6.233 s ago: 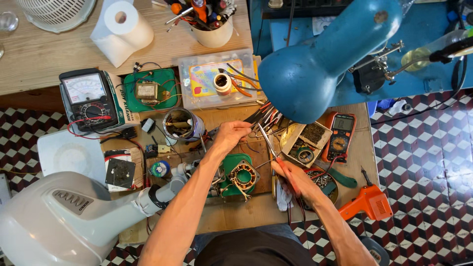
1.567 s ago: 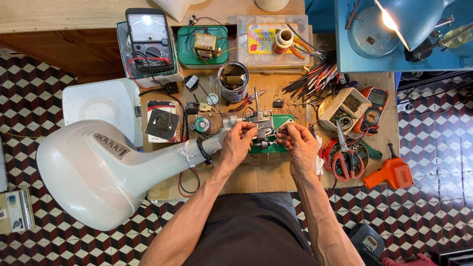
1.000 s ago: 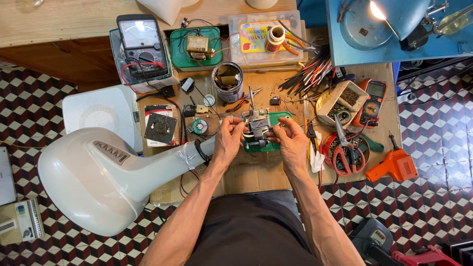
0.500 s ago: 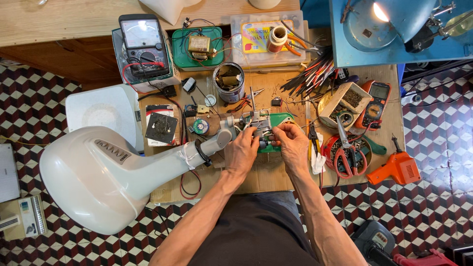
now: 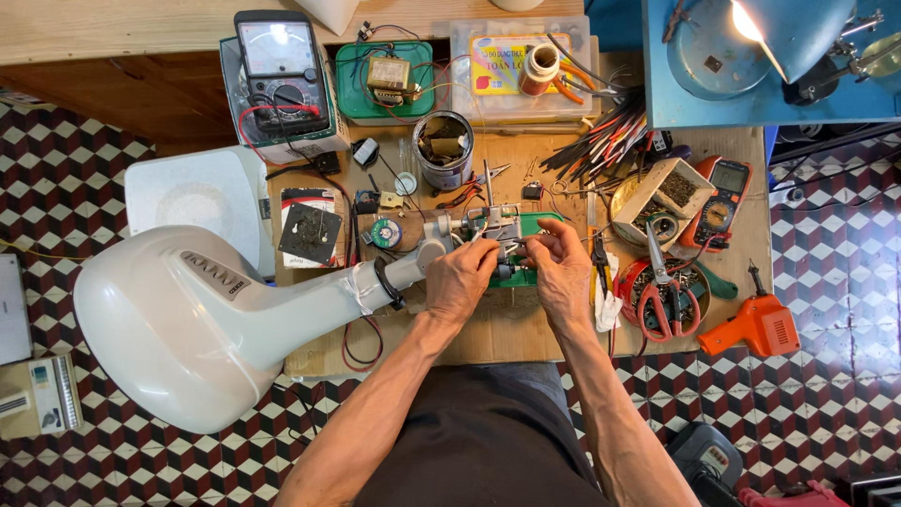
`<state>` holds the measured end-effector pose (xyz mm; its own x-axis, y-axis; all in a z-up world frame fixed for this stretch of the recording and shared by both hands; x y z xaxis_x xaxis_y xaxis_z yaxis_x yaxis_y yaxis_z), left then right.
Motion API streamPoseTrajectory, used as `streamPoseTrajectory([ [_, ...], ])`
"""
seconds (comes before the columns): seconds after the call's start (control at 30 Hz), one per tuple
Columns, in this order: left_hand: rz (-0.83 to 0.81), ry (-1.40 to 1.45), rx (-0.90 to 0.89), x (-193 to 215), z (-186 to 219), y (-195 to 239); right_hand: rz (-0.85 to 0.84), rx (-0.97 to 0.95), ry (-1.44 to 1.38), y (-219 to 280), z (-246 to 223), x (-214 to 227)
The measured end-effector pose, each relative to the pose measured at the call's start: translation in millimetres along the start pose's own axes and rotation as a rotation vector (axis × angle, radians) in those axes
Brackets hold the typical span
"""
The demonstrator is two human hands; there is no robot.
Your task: The person works on a small motor assembly at a cluttered workbench. They use a heat gun to apply heat to the motor, then manipulate wires and components with their hands and pliers. The person repeatedly heats and adjusts the motor throughout the clip.
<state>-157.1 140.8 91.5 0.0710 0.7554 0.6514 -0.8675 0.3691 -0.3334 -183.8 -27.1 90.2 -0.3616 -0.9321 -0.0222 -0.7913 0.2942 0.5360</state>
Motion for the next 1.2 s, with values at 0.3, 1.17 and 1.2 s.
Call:
streamPoseTrajectory([
  [0.3,0.018,0.042,0.041,1.9,-0.1,-2.3,-0.043,0.02,-0.015,0.9,2.5,-3.6],
  [1.17,-0.039,0.048,0.037,2.1,-2.1,-2.1,-0.028,-0.047,0.121,5.7,-12.4,-15.6],
  [1.2,-0.039,0.045,0.032,2.2,-2.1,-2.0,-0.028,-0.038,0.142,6.0,-13.0,-15.8],
])
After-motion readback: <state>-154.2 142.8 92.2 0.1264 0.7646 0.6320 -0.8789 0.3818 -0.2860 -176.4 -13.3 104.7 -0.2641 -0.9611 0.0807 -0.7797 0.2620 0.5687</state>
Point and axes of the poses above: each hand's wrist, its own y-axis away from the middle knuckle, its own x-axis out of the back of the hand, z = x × y, the point moved 1 cm from there along -y, towards the middle knuckle, and after that the axes turned 15 degrees about -x, right-handed, at the moved point
